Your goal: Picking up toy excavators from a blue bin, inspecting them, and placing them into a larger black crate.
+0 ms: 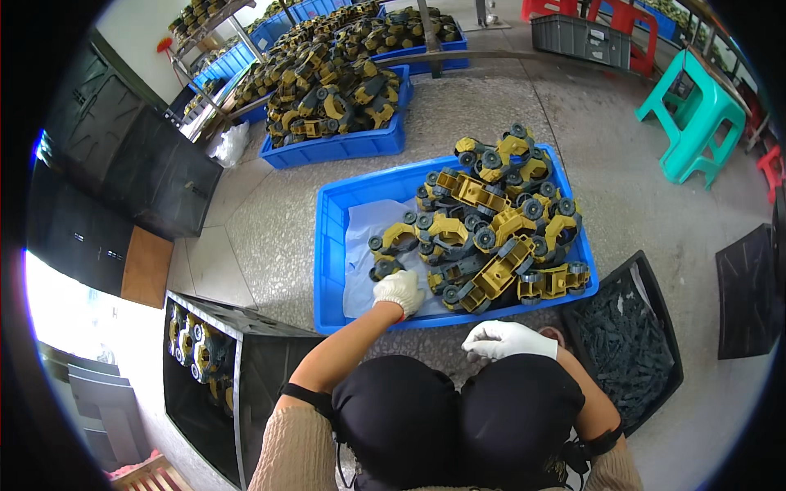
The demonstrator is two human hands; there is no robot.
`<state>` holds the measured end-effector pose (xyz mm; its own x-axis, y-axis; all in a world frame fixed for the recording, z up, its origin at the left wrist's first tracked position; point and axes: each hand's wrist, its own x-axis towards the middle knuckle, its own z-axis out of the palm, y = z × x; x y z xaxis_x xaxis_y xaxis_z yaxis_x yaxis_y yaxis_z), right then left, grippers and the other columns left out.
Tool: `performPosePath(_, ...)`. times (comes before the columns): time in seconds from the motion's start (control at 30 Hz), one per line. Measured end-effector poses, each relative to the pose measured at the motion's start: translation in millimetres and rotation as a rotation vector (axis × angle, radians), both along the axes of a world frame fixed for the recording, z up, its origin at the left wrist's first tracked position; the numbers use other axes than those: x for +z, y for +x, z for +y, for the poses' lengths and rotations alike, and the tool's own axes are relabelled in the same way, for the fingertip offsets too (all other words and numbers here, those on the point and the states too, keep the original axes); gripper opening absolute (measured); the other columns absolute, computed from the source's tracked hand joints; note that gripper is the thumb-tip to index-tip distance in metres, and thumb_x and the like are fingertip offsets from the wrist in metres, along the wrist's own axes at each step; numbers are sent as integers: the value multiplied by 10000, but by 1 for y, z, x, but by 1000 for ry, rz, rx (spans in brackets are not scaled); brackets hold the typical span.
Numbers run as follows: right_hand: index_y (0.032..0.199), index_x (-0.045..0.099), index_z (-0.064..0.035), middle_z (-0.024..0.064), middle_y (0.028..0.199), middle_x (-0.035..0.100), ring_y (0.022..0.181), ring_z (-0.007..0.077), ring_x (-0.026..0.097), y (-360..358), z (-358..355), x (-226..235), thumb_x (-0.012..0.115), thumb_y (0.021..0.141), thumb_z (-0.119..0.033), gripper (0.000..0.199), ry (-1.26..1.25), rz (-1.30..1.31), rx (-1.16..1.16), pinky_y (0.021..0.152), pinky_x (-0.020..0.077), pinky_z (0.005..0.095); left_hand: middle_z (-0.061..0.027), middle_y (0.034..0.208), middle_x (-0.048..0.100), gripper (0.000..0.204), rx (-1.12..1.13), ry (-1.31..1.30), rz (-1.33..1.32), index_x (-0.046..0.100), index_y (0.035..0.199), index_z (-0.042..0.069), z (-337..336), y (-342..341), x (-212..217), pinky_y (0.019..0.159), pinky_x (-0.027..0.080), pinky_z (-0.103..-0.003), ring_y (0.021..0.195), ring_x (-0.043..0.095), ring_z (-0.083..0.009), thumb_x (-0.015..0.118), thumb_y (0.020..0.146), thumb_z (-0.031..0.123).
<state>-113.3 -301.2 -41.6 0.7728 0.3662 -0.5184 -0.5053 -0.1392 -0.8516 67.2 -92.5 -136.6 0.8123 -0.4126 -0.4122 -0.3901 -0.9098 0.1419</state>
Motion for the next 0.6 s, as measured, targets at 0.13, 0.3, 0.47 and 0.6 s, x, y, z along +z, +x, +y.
performPosePath(0.13, 1152, 681, -90, -37, 1003, 684, 848, 50, 569, 3, -3, -8, 666, 998, -280, 245, 52, 17, 6, 771, 483, 237, -211, 999, 740, 425, 12, 232, -102, 699, 1009, 19, 18, 15, -20, 738, 572, -480, 898, 741, -370, 704, 833, 406)
performPosePath(0.3, 1153, 681, -80, -28, 1022, 683, 889, 45, 591, 8, -5, -12, 657, 1005, -272, 243, 143, 65, 33, 788, 489, 234, -190, 1020, 737, 394, 303, 210, -157, 635, 1096, 36, 39, 31, -47, 808, 570, -465, 963, 728, -372, 705, 840, 327)
performPosePath(0.47, 1150, 674, -70, -24, 997, 679, 881, 49, 596, 7, -9, -20, 659, 1004, -283, 259, 147, 50, -4, 788, 492, 237, -197, 1096, 714, 412, 755, -242, -180, 602, 1184, 61, 42, 23, -21, 918, 544, -448, 1048, 687, -395, 697, 793, 147)
performPosePath(0.6, 1134, 665, -44, 15, 979, 682, 863, 85, 632, 6, -10, -18, 673, 992, -249, 249, 232, 49, -193, 786, 524, 261, -186, 1093, 686, 490, 978, -928, 222, 546, 1270, -86, 92, 31, -7, 886, 554, -359, 954, 685, -271, 580, 781, -85)
